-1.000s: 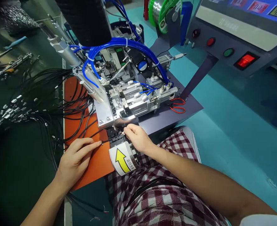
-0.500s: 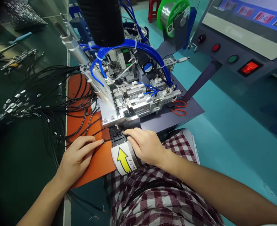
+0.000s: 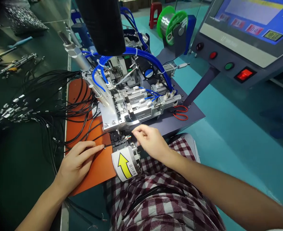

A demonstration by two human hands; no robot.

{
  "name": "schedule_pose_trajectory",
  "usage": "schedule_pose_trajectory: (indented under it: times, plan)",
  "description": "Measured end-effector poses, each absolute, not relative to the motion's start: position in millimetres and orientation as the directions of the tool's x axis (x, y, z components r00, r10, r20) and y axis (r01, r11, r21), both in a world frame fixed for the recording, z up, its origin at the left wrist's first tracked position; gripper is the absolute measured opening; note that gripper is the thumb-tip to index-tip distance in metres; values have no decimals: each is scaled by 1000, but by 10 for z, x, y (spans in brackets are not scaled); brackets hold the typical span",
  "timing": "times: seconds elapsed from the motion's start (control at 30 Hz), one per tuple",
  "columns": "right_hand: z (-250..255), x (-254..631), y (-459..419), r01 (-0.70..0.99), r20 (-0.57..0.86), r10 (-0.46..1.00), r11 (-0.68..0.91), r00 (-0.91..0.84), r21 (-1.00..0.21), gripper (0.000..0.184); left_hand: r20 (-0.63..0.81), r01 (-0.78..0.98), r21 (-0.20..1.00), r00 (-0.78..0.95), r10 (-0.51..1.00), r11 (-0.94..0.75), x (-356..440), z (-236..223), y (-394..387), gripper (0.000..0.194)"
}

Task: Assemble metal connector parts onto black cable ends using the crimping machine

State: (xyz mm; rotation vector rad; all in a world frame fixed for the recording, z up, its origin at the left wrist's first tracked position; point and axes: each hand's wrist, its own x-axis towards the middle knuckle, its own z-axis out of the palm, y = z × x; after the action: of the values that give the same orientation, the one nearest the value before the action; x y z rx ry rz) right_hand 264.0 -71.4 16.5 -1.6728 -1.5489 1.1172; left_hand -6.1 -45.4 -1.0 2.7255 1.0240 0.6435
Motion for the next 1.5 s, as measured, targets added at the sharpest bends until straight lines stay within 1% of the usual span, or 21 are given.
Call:
schedule_pose_trajectory:
  times: [0.07,0.13,0.23,0.37,0.47,0.53,0.6,0.63,0.67,0.73,0.8,0.87,0.93,1.0,1.1,1.2,1.27,1.33,1.4,1.43,1.5]
  plan:
    - [1,2665,-681,271,-278,960,-265,-10,-925,30,340,589,295,671,659,-753,-66,-16,-454,32]
    - [-122,2616,-655,211,-311,950,-298,-33,-931,39,338,592,300,667,664,-748,-67,-19,-451,32]
    - [-214,2478,-625,242,-251,967,-233,-48,-942,44,336,591,301,669,663,-748,-65,-18,-447,33]
    - [-258,2385,-594,258,-161,987,-150,-23,-954,38,321,591,298,678,661,-750,-69,-13,-449,34]
    - [-249,2431,-612,280,-156,987,-142,-30,-949,39,316,592,303,677,664,-747,-72,-13,-455,34]
    - [-202,2484,-663,311,-155,988,-151,11,-938,38,315,592,309,674,668,-744,-71,-16,-457,34]
    - [-123,2525,-741,382,-74,996,-87,48,-920,31,319,589,310,675,665,-747,-68,-20,-456,34]
    - [-78,2536,-784,455,26,999,13,23,-891,24,321,587,309,677,663,-748,-66,-21,-455,34]
    - [-34,2540,-824,521,103,994,111,-44,-846,22,321,587,310,676,663,-748,-65,-21,-453,34]
    - [45,2531,-882,657,177,970,245,-169,-713,26,324,590,313,670,668,-744,-66,-14,-452,33]
    - [103,2514,-898,771,169,959,283,-226,-571,29,312,598,305,673,671,-741,-74,4,-456,34]
    - [143,2505,-878,841,150,957,290,-249,-458,31,288,610,272,686,668,-744,-88,30,-471,36]
    - [165,2509,-844,866,134,952,306,-275,-395,31,259,625,255,691,675,-737,-103,56,-491,39]
    - [171,2517,-818,869,131,944,330,-303,-368,32,257,631,296,670,696,-717,-119,77,-504,39]
    - [157,2521,-806,870,145,938,347,-315,-351,32,266,609,373,653,709,-700,-150,95,-492,34]
    - [132,2540,-809,858,179,931,362,-317,-364,32,258,570,349,705,661,-744,-198,102,-454,35]
    - [108,2578,-817,818,206,927,374,-314,-436,31,269,553,324,724,635,-767,-227,99,-438,36]
    - [72,2631,-838,769,234,938,345,-257,-539,31,285,556,310,719,633,-771,-243,93,-438,38]
    - [18,2676,-876,744,254,949,305,-186,-595,35,299,565,300,710,638,-769,-243,86,-450,40]
    - [-14,2689,-900,750,260,950,299,-174,-590,39,304,569,296,705,640,-767,-238,84,-458,40]
    - [-80,2695,-949,787,251,942,324,-221,-525,47,315,575,288,699,642,-766,-228,83,-470,40]
